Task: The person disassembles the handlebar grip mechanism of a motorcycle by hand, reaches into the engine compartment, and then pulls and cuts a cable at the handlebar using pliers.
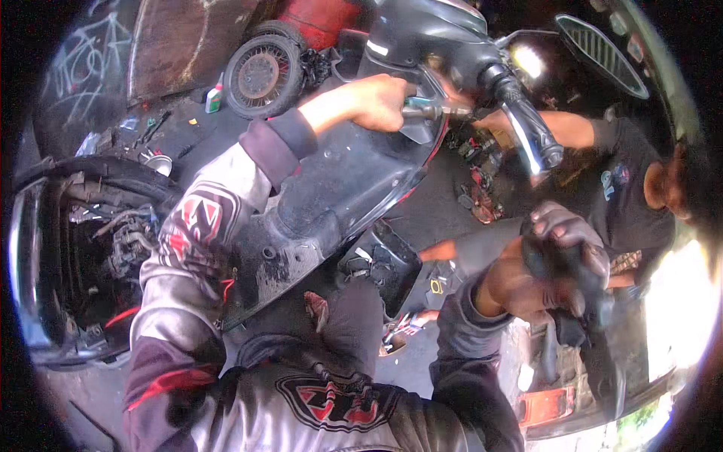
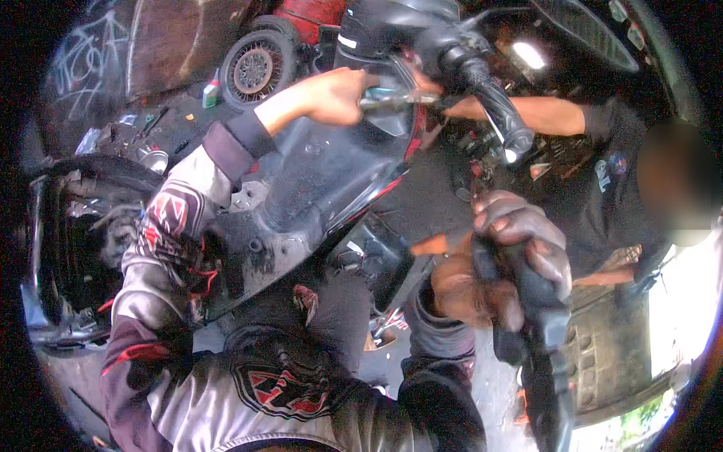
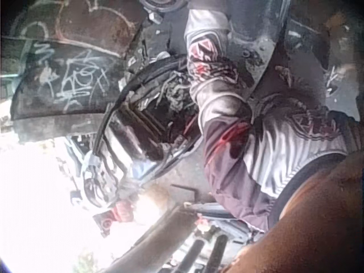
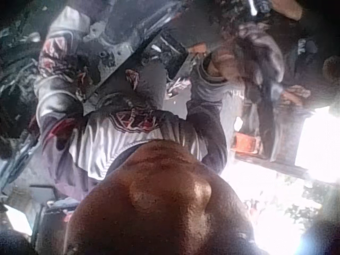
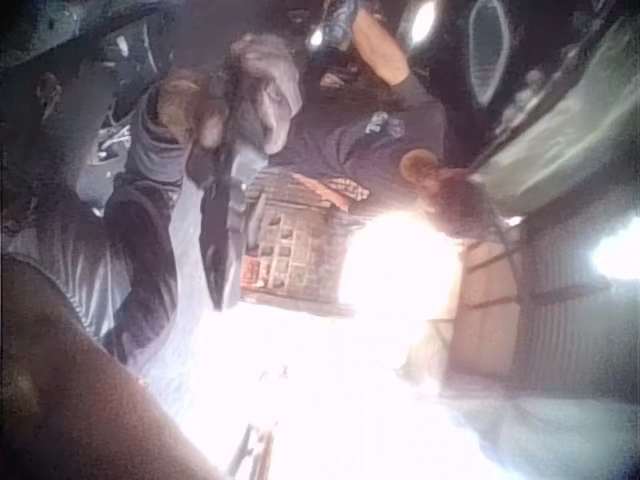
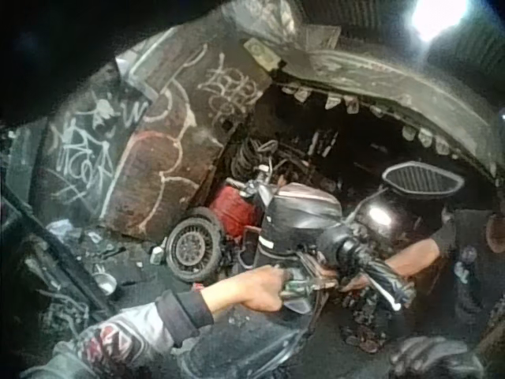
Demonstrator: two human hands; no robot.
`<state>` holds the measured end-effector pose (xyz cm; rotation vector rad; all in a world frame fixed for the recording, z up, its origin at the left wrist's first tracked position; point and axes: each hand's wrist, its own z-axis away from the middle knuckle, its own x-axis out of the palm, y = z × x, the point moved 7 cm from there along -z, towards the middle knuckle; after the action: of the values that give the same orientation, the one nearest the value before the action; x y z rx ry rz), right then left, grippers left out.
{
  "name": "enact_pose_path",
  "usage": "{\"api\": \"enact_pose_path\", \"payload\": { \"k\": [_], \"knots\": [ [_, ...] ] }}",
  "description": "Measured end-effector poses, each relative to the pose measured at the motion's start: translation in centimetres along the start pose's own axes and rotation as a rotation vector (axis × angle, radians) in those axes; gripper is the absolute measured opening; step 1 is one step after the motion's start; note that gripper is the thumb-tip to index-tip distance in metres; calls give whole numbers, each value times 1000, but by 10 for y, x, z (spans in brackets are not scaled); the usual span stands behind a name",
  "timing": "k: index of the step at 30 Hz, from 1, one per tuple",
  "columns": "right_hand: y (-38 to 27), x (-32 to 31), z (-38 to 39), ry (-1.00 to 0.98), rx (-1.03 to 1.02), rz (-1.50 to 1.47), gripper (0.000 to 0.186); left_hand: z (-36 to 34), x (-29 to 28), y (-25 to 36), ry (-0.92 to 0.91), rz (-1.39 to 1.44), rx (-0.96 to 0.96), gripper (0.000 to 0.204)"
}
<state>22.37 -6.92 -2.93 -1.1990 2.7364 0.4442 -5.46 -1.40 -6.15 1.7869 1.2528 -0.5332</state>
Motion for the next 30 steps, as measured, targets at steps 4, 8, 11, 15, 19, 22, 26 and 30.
{"api": "enact_pose_path", "payload": {
  "k": [4, 8, 11, 15, 19, 22, 26, 30],
  "knots": [
    [137, -32, 110, -190, 463, 975, 35, -2, 3, 5, 12, 53, -11, 61],
    [89, -48, 184, 405, 782, 678, 33, -10, 16, -12, 32, 102, 108, 62],
    [23, -31, 43, -69, 151, 289, 53, -8, 20, -20, -14, 209, 21, 58],
    [73, -54, 107, -290, 98, 1365, 48, -12, 59, -13, 237, 354, 95, 50],
    [107, -43, 157, -177, 652, 1111, 40, 2, 97, -33, 653, 192, 264, 63],
    [46, -34, 52, 145, 453, 205, 22, 1, 103, -11, 295, 586, -30, 70],
    [124, -55, 69, -273, 777, 964, 28, -3, 98, 10, 435, 656, 32, 51],
    [110, -85, 148, -409, 659, 1167, 31, 6, 112, -18, 847, 268, 232, 63]
  ]
}}
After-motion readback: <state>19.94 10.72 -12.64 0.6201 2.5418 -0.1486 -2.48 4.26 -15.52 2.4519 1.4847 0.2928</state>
